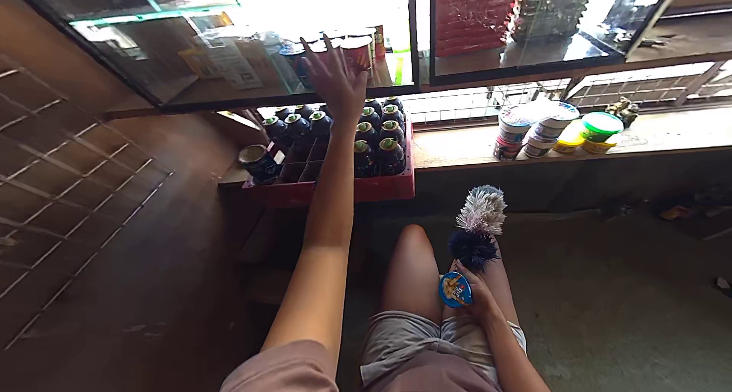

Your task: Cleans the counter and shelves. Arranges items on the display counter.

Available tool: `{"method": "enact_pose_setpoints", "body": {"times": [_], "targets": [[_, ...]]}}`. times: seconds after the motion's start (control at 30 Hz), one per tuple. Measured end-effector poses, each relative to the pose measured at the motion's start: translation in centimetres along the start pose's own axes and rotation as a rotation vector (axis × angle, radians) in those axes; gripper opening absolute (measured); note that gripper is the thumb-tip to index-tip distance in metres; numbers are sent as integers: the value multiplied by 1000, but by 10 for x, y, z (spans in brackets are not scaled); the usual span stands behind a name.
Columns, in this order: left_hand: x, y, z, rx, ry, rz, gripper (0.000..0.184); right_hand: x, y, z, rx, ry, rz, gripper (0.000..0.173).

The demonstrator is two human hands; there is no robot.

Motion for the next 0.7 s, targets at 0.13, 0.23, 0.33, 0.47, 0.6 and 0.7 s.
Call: {"method": "enact_pose_setpoints", "body": {"times": [0.13, 0.23, 0.33, 0.47, 0.6, 0.7], "targets": [[-50, 78, -12, -251, 143, 226, 63, 4, 1, -1, 11, -7, -1, 33], [-106, 147, 19, -492, -144, 427, 42, 1, 0, -1, 5, -9, 17, 32], [-142, 196, 79, -593, -544, 440, 49, 1, 0, 0, 12, -8, 13, 32], [-160, 230, 162, -558, -742, 374, 54, 0, 0, 0, 23, 10, 14, 30], [-160, 268, 223, -257, -901, 407, 67, 2, 1, 2, 36, -8, 9, 27], [-159, 288, 256, -129, -951, 427, 67, 0, 3, 4, 30, -4, 25, 29]]}}
Point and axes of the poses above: each hand's wrist, its own x-axis towards the middle knuckle, its own z-axis out of the palm, y = z × x, the point moved 5 cm from there along x, towards the middle knuckle, and after that the axes turned 1 degree about -y, right-handed, at the moved point
